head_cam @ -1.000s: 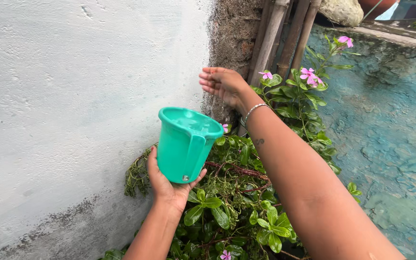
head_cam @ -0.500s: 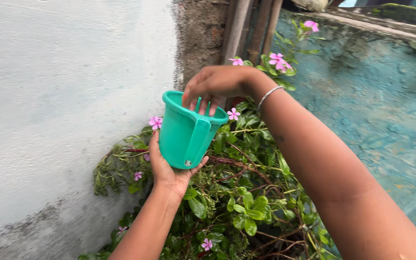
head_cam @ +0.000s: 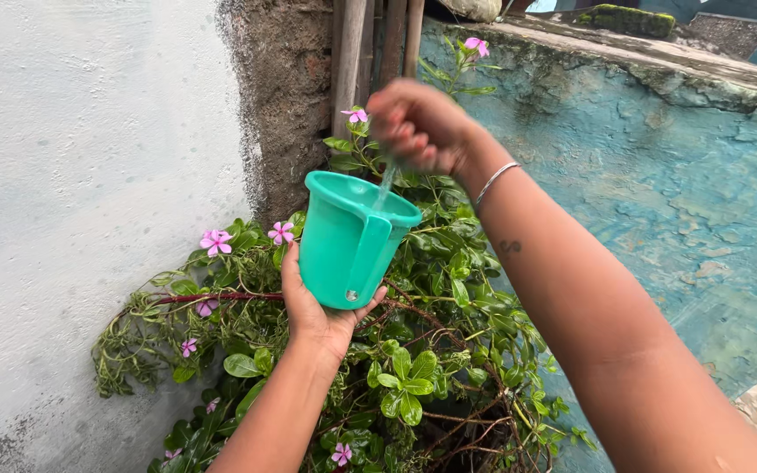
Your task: The person holds a mug of water and sprinkles water onto a flowering plant by hand, removes dried stems from the plant by hand, and pours water over the foliage.
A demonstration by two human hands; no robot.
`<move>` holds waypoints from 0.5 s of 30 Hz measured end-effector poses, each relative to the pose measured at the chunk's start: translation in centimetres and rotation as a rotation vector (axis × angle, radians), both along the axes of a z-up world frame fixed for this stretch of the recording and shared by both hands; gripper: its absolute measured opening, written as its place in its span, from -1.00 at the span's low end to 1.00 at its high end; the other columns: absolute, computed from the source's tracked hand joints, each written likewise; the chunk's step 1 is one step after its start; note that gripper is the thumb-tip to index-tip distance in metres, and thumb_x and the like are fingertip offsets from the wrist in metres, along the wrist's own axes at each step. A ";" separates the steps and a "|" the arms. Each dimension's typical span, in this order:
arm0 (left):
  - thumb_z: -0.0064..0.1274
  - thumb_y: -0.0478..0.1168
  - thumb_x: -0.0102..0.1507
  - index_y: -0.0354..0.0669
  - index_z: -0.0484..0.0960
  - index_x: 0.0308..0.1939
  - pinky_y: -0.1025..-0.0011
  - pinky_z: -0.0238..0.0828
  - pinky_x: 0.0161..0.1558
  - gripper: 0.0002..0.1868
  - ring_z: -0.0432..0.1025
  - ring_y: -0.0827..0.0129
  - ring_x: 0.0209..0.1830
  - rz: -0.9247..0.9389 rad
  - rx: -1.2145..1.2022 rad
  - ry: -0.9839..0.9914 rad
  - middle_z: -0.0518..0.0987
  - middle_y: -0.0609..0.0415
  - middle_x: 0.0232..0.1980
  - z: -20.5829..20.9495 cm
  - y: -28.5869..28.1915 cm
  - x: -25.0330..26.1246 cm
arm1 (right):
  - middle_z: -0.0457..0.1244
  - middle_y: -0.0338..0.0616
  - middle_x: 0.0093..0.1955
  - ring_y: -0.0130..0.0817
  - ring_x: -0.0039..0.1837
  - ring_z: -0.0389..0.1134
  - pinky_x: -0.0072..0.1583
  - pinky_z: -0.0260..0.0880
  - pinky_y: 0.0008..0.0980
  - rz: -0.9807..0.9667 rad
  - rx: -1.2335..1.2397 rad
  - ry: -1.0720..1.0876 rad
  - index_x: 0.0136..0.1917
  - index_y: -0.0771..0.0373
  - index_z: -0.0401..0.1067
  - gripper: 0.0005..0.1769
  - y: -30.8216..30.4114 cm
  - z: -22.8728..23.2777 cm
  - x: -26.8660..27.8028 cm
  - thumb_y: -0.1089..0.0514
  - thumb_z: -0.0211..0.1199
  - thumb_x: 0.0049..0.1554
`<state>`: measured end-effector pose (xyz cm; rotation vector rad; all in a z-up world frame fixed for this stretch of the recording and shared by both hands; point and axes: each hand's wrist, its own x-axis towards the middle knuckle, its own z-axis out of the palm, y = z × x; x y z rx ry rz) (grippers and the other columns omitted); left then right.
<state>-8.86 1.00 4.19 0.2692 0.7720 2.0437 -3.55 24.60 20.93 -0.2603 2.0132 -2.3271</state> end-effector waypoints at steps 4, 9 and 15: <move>-0.33 0.47 0.16 -0.01 0.42 0.27 -0.08 0.57 -0.06 -0.16 0.51 0.07 0.11 0.025 -0.026 0.016 0.51 -0.09 0.21 -0.4 -0.1 0.0 | 0.19 -0.34 -0.42 -0.60 -0.43 0.20 -0.43 0.16 -0.62 -0.564 0.276 0.004 -0.32 0.13 0.36 -0.65 1.1 -0.2 -0.5 0.04 0.18 0.30; -0.34 0.47 0.16 -0.03 0.41 0.29 -0.11 0.54 -0.03 -0.14 0.51 0.04 0.11 0.016 -0.027 0.026 0.51 -0.12 0.23 -0.7 -0.6 -0.1 | 0.37 -0.19 -0.24 -0.44 -0.19 0.40 -0.09 0.52 -0.48 -0.825 0.328 0.157 -0.21 0.24 0.46 -0.74 3.8 -1.7 0.9 0.07 0.18 0.25; -0.33 0.46 0.17 0.01 0.42 0.26 -0.10 0.56 -0.04 -0.18 0.52 0.05 0.09 0.038 -0.073 -0.018 0.53 -0.09 0.20 -0.7 -0.6 0.2 | 0.42 -0.26 -0.15 -0.50 -0.09 0.40 -0.04 0.44 -0.48 -0.753 1.042 0.002 -0.03 0.22 0.58 -0.83 5.4 -4.5 2.7 0.12 0.29 0.16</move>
